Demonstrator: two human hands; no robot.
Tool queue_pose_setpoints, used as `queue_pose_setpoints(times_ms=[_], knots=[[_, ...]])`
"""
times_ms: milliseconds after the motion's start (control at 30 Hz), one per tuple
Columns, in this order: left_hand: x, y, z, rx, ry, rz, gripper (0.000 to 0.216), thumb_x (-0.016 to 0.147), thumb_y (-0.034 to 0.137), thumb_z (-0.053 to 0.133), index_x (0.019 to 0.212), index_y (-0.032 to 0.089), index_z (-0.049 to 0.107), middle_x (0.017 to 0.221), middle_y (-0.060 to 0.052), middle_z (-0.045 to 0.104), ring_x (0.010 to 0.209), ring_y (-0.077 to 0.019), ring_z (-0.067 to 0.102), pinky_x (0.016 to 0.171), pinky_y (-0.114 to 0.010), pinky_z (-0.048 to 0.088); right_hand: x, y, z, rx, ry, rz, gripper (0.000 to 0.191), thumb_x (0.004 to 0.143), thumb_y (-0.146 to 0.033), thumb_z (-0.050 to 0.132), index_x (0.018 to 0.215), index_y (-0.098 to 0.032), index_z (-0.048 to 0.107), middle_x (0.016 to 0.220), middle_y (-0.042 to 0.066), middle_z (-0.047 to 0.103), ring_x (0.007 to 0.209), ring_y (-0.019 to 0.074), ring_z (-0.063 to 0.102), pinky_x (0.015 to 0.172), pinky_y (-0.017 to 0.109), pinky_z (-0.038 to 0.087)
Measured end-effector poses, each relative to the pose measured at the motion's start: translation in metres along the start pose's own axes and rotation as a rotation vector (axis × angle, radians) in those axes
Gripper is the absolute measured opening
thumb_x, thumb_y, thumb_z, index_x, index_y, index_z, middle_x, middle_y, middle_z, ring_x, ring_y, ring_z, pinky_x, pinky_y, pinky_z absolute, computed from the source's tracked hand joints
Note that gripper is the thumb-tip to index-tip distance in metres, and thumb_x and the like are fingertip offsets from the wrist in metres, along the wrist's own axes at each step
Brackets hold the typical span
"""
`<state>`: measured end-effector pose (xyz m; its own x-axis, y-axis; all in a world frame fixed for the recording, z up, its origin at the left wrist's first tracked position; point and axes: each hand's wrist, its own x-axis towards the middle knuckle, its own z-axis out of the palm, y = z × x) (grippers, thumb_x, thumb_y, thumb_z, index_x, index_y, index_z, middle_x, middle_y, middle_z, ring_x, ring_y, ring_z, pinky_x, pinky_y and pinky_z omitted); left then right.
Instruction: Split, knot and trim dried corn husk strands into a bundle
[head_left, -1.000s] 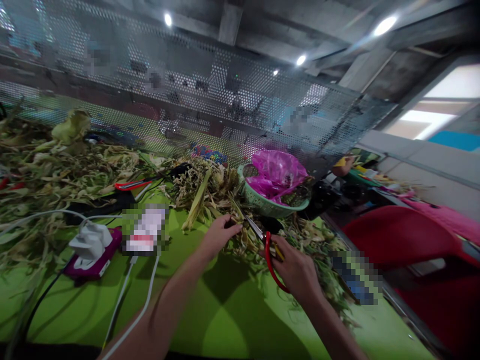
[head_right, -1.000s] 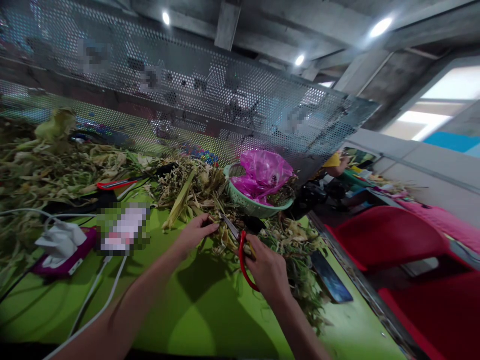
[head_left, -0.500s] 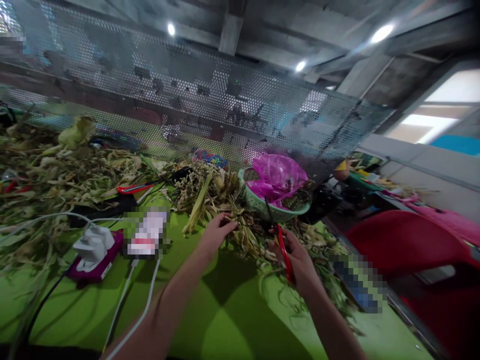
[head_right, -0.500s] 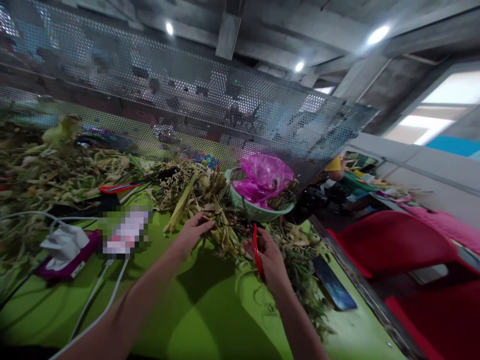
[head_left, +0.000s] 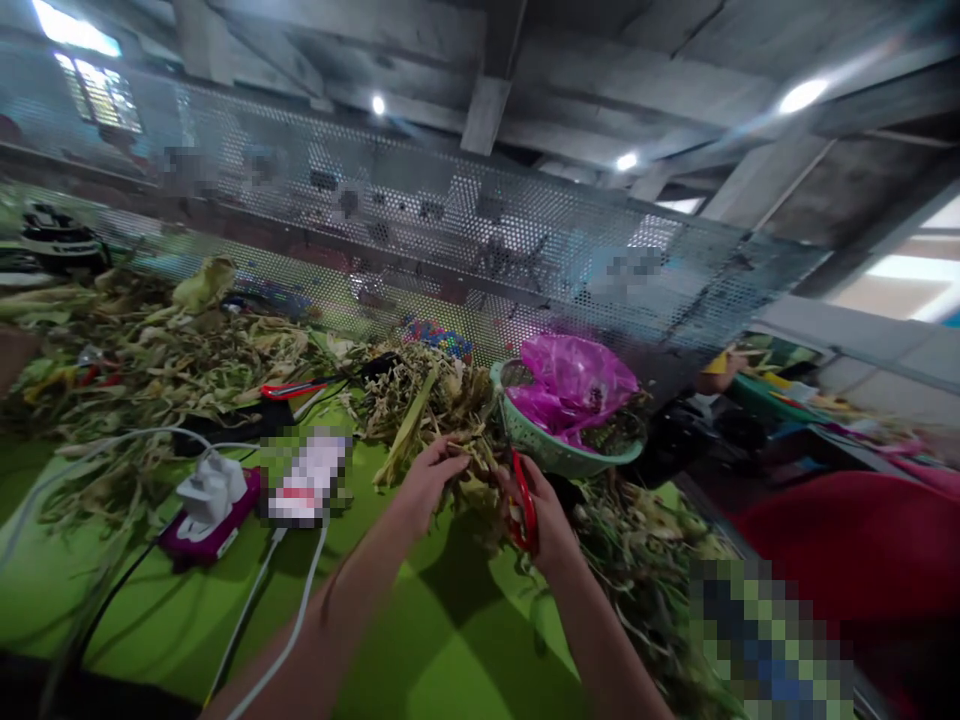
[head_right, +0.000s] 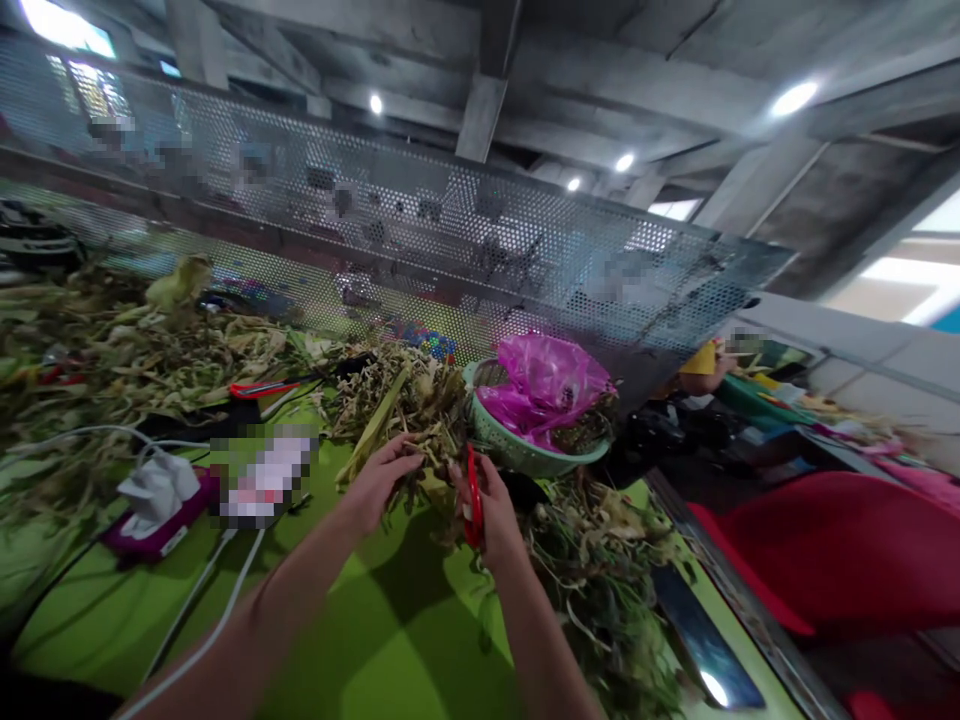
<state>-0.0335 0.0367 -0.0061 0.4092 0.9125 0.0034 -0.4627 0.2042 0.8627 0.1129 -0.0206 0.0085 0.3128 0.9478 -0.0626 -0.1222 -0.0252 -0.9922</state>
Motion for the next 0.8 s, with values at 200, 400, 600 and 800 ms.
queue_pose_setpoints(times_ms=[200,400,600,800], knots=[[-0.003,-0.014,0.003,0.724,0.063,0.481,0.024,0.075,0.009,0.056,0.097,0.019,0.061,0.099,-0.005,0.064,0.094,-0.0184,0.056,0.086,-0.033,0.042,-0.005,-0.005,-0.011,0.097,0.028,-0.082,0.042,0.061,-0.032,0.079,0.098,-0.025,0.059,0.07,-0.004,0.064,0.039,0.003,0.041,0.035,0.015,0.033],[-0.02,-0.019,0.015,1.103,0.021,0.678,0.027,0.073,0.004,0.055,0.093,0.021,0.06,0.099,-0.005,0.061,0.096,-0.0208,0.054,0.083,-0.035,0.041,-0.01,-0.006,-0.012,0.068,0.06,-0.042,0.045,0.056,-0.028,0.08,0.096,-0.025,0.061,0.066,-0.006,0.059,0.038,0.0031,0.04,0.033,0.015,0.029],[-0.016,-0.005,0.015,0.71,-0.078,0.487,0.049,0.067,0.005,0.06,0.114,0.019,0.053,0.11,-0.008,0.058,0.098,-0.0191,0.054,0.087,-0.033,0.043,-0.004,-0.007,-0.023,0.077,0.075,-0.138,0.048,0.054,-0.024,0.08,0.098,-0.024,0.061,0.07,-0.006,0.058,0.05,0.006,0.048,0.041,0.015,0.037],[-0.007,0.004,0.004,0.355,-0.156,0.051,0.029,0.073,0.024,0.064,0.101,0.015,0.062,0.096,-0.007,0.065,0.089,-0.0169,0.059,0.083,-0.03,0.044,-0.008,-0.011,-0.022,0.016,0.019,-0.187,0.052,0.056,-0.025,0.08,0.104,-0.023,0.06,0.073,-0.004,0.06,0.056,0.0087,0.049,0.046,0.017,0.038]])
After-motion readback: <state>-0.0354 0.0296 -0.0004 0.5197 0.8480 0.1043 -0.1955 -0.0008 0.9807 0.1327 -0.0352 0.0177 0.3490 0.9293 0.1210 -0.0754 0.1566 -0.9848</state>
